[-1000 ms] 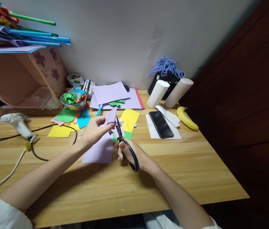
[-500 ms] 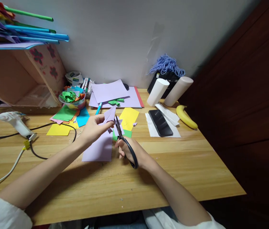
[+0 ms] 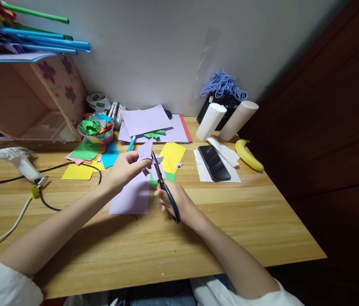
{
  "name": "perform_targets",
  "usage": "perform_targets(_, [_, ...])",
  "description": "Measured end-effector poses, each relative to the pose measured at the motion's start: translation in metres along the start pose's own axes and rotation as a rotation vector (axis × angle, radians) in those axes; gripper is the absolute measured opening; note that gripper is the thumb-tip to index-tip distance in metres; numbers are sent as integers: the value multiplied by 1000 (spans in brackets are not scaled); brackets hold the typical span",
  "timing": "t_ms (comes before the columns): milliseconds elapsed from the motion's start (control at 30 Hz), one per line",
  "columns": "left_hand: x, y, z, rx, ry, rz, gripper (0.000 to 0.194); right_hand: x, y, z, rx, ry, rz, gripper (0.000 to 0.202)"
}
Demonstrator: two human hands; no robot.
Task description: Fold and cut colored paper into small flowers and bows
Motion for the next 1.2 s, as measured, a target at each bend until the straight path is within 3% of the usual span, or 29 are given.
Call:
perform_targets(300, [0, 1, 0, -21, -4, -15, 12, -4, 4, 5, -16, -36, 29, 54])
perform_targets(467, [-1, 0, 0, -19, -2, -11, 13, 0, -2, -4, -53, -8, -2, 64])
perform_targets(667, [-2, 1, 1, -66, -1, -1, 16, -1, 3, -2, 8, 157, -45, 72])
perform_targets(767, [-2, 5, 2, -73, -36, -75, 13, -4, 2, -2, 4, 160, -189, 77])
perform_targets(900, [-1, 8, -1, -149, -82, -280, 10, -2, -12, -5, 17, 57, -437, 80])
perform_targets(1200, [-6, 7, 1, -142, 12, -427, 9, 2, -14, -3, 33, 82, -491, 75])
Point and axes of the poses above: each hand's wrist, its own y-axis towards the middle knuckle, its own x-axis out of the palm, z = x × y, the point moved 7 cm from there along y, towards the middle knuckle, and after that the axes turned 9 degrees about x, right-handed, at the moved point
